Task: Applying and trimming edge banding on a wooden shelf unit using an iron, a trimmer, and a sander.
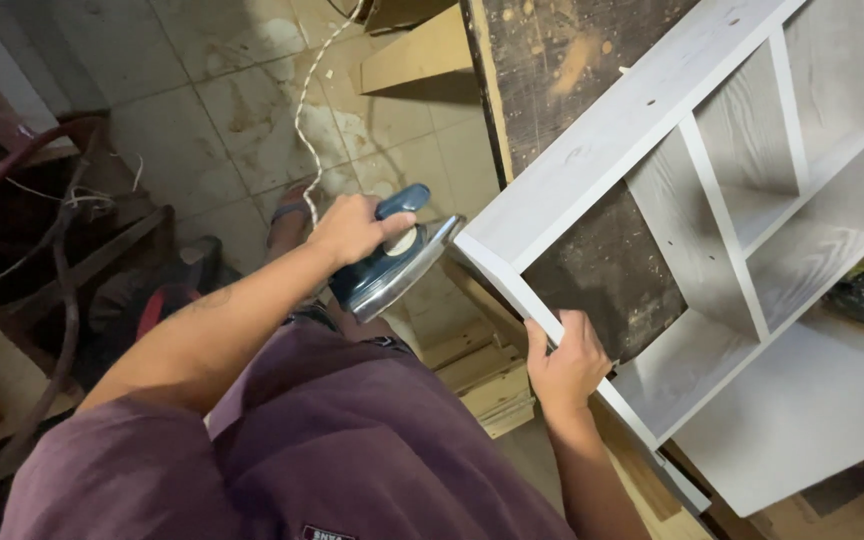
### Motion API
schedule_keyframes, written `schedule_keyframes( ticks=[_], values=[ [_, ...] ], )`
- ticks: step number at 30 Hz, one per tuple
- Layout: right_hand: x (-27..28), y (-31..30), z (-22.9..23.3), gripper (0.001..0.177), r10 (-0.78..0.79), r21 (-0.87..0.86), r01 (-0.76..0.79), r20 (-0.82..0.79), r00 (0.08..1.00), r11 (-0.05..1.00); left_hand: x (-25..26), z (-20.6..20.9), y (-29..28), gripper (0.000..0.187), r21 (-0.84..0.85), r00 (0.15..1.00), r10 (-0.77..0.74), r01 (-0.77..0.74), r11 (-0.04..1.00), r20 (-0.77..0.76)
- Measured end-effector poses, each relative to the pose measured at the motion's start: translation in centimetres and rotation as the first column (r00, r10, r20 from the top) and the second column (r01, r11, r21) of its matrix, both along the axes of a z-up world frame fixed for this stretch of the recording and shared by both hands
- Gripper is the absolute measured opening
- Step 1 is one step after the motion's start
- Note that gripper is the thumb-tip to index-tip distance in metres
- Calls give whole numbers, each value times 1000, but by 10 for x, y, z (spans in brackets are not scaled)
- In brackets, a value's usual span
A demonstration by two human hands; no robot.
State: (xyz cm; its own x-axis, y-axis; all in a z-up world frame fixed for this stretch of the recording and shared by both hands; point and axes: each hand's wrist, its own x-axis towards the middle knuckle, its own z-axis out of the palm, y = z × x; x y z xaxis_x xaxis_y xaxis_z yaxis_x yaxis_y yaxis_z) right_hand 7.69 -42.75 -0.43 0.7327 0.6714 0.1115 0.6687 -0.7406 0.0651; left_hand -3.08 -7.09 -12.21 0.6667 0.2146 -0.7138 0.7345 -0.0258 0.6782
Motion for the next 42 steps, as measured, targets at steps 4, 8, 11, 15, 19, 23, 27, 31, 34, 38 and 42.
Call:
schedule_keyframes(
  ticks=[4,8,11,15,19,23,27,31,34,38,42],
  values=[
    [0,2,-1,52,-8,28,8,-18,1000,1000,-7,-8,9,54,-64,982,179,-176,982,55],
    [1,-2,-6,52,0,21,0,22,1000,1000,2,62,19,49,-114,973,203,-190,975,112],
    [0,-3,-5,51,-6,20,6,9,1000,1000,5,99,15,44,-186,965,185,-150,971,189],
    [-2,2,0,52,3,21,-4,14,1000,1000,4,81,2,42,-197,958,168,-123,973,232],
    [-1,3,-2,56,6,23,-7,20,1000,1000,6,80,-4,39,-217,949,183,-128,968,256],
    [-1,-4,-9,55,2,33,-3,17,1000,999,10,81,-6,38,-170,950,147,-103,980,275],
    [0,-1,-9,55,1,27,-2,37,999,1000,8,60,-8,41,-169,957,157,-118,979,243],
    [-1,5,0,53,7,35,-7,18,1000,999,14,56,-6,43,-107,963,126,-103,989,236],
    [-3,6,2,53,-5,22,5,15,1000,1000,23,92,17,44,14,963,79,-85,996,258],
    [-5,16,8,53,-36,52,36,-6,999,998,37,87,46,49,131,939,147,-196,972,310],
    [-13,68,28,55,-31,112,41,-94,995,993,68,72,62,37,185,793,247,-409,894,557]
  ],
)
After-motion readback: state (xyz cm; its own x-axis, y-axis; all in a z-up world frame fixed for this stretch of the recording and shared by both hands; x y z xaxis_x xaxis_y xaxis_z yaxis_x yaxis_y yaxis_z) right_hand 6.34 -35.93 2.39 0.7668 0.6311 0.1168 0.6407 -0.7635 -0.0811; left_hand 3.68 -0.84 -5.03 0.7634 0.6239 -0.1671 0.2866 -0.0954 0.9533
